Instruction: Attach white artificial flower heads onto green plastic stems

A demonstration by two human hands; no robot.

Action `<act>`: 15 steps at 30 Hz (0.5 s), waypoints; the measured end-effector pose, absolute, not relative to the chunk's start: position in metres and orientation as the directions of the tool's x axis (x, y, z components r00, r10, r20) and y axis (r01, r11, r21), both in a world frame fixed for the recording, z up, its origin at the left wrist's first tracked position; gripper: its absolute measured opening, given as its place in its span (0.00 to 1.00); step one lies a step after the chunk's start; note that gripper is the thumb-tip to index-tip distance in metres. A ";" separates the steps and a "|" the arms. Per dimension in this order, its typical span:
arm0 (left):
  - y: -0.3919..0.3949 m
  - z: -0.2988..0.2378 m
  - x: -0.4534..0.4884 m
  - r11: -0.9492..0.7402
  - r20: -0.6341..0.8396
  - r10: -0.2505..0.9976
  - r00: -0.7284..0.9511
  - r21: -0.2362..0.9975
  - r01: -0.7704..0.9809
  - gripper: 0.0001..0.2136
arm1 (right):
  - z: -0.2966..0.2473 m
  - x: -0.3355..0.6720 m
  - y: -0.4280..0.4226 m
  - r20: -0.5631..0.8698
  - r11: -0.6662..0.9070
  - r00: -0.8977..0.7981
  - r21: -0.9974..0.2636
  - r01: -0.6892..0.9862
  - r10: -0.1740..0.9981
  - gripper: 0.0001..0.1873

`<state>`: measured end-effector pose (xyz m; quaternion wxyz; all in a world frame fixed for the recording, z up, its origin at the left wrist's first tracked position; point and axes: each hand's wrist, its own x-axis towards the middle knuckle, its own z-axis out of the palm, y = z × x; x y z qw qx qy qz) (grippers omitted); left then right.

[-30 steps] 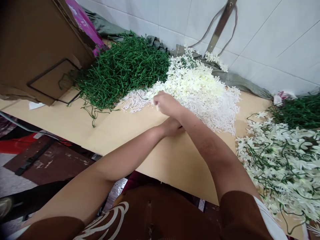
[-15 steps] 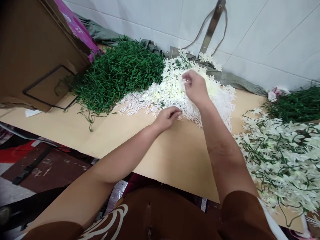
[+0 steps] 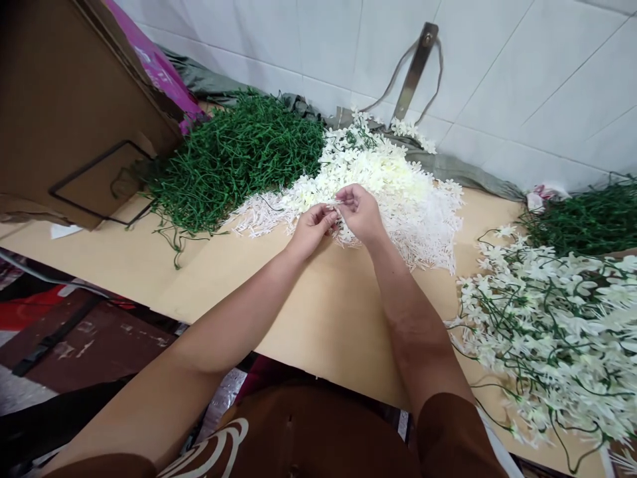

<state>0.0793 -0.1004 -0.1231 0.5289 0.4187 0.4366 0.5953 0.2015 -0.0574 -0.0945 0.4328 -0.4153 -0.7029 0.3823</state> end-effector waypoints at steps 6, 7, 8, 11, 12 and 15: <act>-0.097 -0.121 0.073 -0.046 -0.004 0.988 -0.155 0.948 -0.315 0.10 | -0.097 0.197 -0.059 0.238 0.300 -0.292 -0.935 0.188 0.926 0.10; -0.097 -0.121 0.073 -0.044 -0.009 0.987 -0.161 0.946 -0.321 0.10 | -0.098 0.197 -0.059 0.229 0.285 -0.288 -0.943 0.170 0.930 0.10; -0.097 -0.120 0.072 -0.040 -0.014 0.987 -0.163 0.946 -0.323 0.10 | -0.099 0.197 -0.059 0.219 0.271 -0.288 -0.950 0.153 0.932 0.10; -0.097 -0.119 0.072 -0.027 -0.022 0.988 -0.154 0.951 -0.307 0.12 | -0.099 0.195 -0.059 0.201 0.247 -0.293 -0.960 0.129 0.935 0.09; -0.098 -0.119 0.071 -0.023 -0.024 0.988 -0.150 0.952 -0.305 0.12 | -0.099 0.194 -0.059 0.202 0.250 -0.296 -0.959 0.132 0.934 0.09; -0.099 -0.119 0.071 -0.027 -0.018 0.989 -0.147 0.955 -0.294 0.13 | -0.099 0.195 -0.058 0.231 0.285 -0.274 -0.943 0.174 0.934 0.08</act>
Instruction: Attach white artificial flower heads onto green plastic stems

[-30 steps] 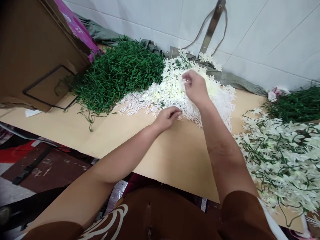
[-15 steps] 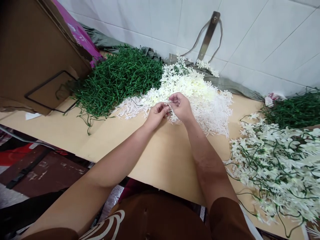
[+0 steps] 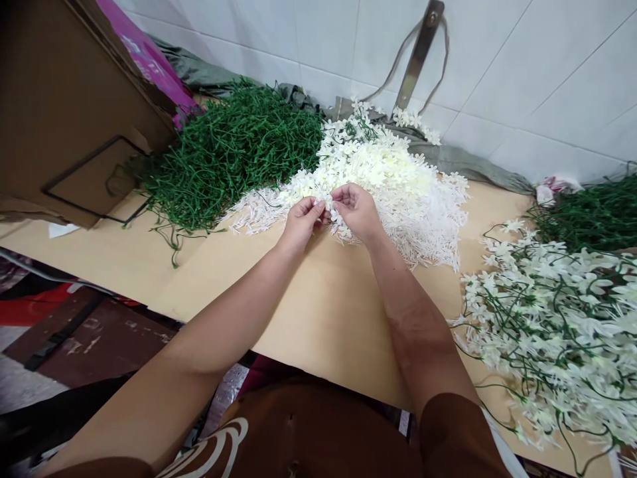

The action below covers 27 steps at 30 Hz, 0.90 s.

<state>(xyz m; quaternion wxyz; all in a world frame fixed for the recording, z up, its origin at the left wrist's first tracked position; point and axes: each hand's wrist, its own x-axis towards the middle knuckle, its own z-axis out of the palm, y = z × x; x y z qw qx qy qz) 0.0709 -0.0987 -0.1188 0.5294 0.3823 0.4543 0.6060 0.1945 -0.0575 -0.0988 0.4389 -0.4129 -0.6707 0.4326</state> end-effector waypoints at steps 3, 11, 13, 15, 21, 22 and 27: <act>-0.099 -0.120 0.070 -0.057 0.011 0.985 -0.173 0.964 -0.261 0.13 | -0.099 0.204 -0.052 0.303 0.346 -0.189 -0.899 0.268 0.934 0.06; -0.092 -0.124 0.060 -0.269 0.246 0.910 -0.334 0.963 -0.022 0.06 | -0.090 0.222 -0.053 0.558 0.539 -0.192 -0.564 0.625 0.807 0.08; -0.090 -0.124 0.054 -0.314 0.300 0.871 -0.390 0.949 0.029 0.07 | -0.089 0.215 -0.060 0.477 0.582 -0.349 -0.539 0.609 0.806 0.08; -0.089 -0.124 0.049 -0.339 0.336 0.837 -0.432 0.938 0.072 0.06 | -0.090 0.207 -0.065 0.375 0.615 -0.488 -0.494 0.614 0.788 0.08; -0.085 -0.131 0.043 -0.317 0.356 0.810 -0.466 0.934 0.163 0.06 | -0.110 0.206 -0.061 0.239 0.597 -0.549 -0.263 0.758 0.801 0.10; -0.084 -0.133 0.043 -0.315 0.352 0.813 -0.463 0.936 0.159 0.06 | -0.113 0.208 -0.059 0.250 0.587 -0.534 -0.254 0.768 0.807 0.09; -0.079 -0.141 0.047 -0.308 0.324 0.843 -0.429 0.945 0.107 0.09 | -0.120 0.209 -0.055 0.299 0.565 -0.488 -0.281 0.776 0.820 0.07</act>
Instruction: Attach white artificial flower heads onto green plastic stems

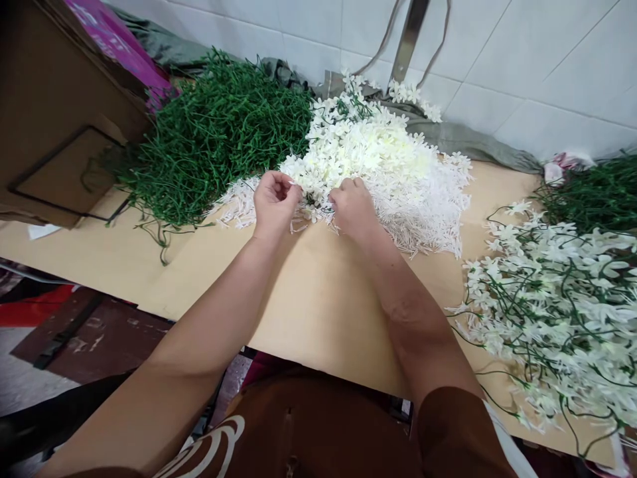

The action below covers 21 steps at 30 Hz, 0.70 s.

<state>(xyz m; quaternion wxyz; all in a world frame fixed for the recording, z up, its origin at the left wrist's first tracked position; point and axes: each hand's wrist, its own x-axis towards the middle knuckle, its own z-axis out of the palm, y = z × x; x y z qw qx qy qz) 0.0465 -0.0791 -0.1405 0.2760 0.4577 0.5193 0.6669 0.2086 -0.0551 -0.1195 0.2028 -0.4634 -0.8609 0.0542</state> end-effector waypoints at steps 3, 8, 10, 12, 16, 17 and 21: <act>-0.079 -0.141 0.047 -0.322 0.330 0.841 -0.428 0.942 0.095 0.11 | -0.115 0.208 -0.055 0.327 0.571 -0.474 -0.356 0.740 0.818 0.05; -0.082 -0.137 0.049 -0.308 0.299 0.857 -0.419 0.950 0.049 0.11 | -0.107 0.209 -0.056 0.321 0.510 -0.396 -0.540 0.669 0.860 0.04; -0.084 -0.135 0.050 -0.293 0.276 0.872 -0.404 0.956 0.022 0.10 | -0.106 0.208 -0.057 0.304 0.481 -0.376 -0.633 0.607 0.875 0.03; -0.086 -0.133 0.051 -0.265 0.246 0.897 -0.368 0.964 -0.002 0.08 | -0.106 0.206 -0.058 0.296 0.454 -0.360 -0.719 0.526 0.885 0.03; -0.090 -0.129 0.053 -0.158 0.139 0.962 -0.233 0.985 -0.067 0.04 | -0.105 0.203 -0.060 0.253 0.373 -0.331 -0.848 0.376 0.909 0.02; -0.091 -0.128 0.054 -0.127 0.108 0.975 -0.195 0.988 -0.089 0.04 | -0.104 0.202 -0.060 0.237 0.353 -0.333 -0.868 0.350 0.913 0.03; -0.094 -0.124 0.055 -0.053 0.032 0.993 -0.117 0.983 -0.177 0.03 | -0.102 0.200 -0.061 0.204 0.311 -0.341 -0.902 0.298 0.918 0.04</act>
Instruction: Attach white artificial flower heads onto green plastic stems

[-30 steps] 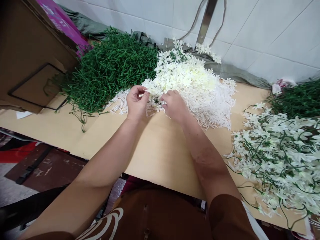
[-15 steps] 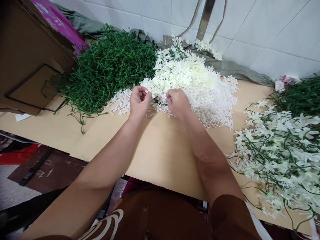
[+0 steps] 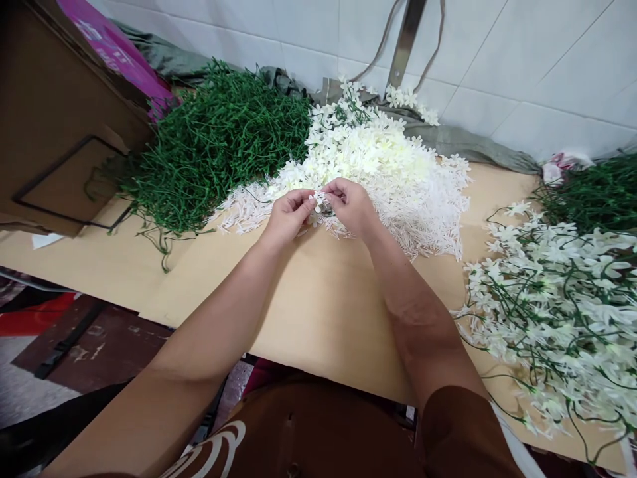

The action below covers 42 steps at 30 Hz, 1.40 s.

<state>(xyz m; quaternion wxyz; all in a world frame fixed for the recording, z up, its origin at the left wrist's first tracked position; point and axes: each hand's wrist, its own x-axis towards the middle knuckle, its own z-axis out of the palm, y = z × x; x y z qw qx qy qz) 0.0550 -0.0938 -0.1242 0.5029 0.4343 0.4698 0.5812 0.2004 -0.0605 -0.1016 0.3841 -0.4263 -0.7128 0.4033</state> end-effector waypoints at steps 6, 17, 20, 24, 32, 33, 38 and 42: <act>-0.094 -0.120 0.054 -0.033 0.010 0.993 -0.118 0.980 -0.198 0.09 | -0.103 0.200 -0.060 0.220 0.333 -0.327 -0.877 0.345 0.919 0.02; -0.086 -0.139 0.050 -0.217 0.222 0.957 -0.186 0.975 0.045 0.06 | -0.107 0.210 -0.050 0.322 0.375 -0.202 -0.859 0.347 0.925 0.03; -0.086 -0.143 0.047 -0.291 0.336 0.927 -0.167 0.925 0.243 0.13 | -0.108 0.206 -0.052 0.312 0.395 -0.277 -0.858 0.327 0.909 0.03; -0.090 -0.139 0.044 -0.376 0.491 0.853 -0.175 0.813 0.444 0.12 | -0.105 0.202 -0.057 0.289 0.399 -0.314 -0.833 0.383 0.904 0.03; -0.095 -0.129 0.054 -0.291 0.314 0.934 -0.170 0.946 0.145 0.04 | -0.100 0.193 -0.066 0.234 0.385 -0.374 -0.830 0.404 0.897 0.04; -0.094 -0.129 0.055 -0.270 0.292 0.937 -0.192 0.954 0.130 0.04 | -0.101 0.193 -0.066 0.235 0.379 -0.359 -0.828 0.413 0.903 0.05; -0.090 -0.133 0.054 -0.258 0.279 0.930 -0.239 0.959 0.114 0.06 | -0.101 0.198 -0.060 0.282 0.348 -0.213 -0.843 0.410 0.935 0.07; -0.089 -0.137 0.051 -0.303 0.333 0.915 -0.226 0.940 0.160 0.03 | -0.099 0.200 -0.060 0.259 0.324 -0.218 -0.879 0.350 0.941 0.07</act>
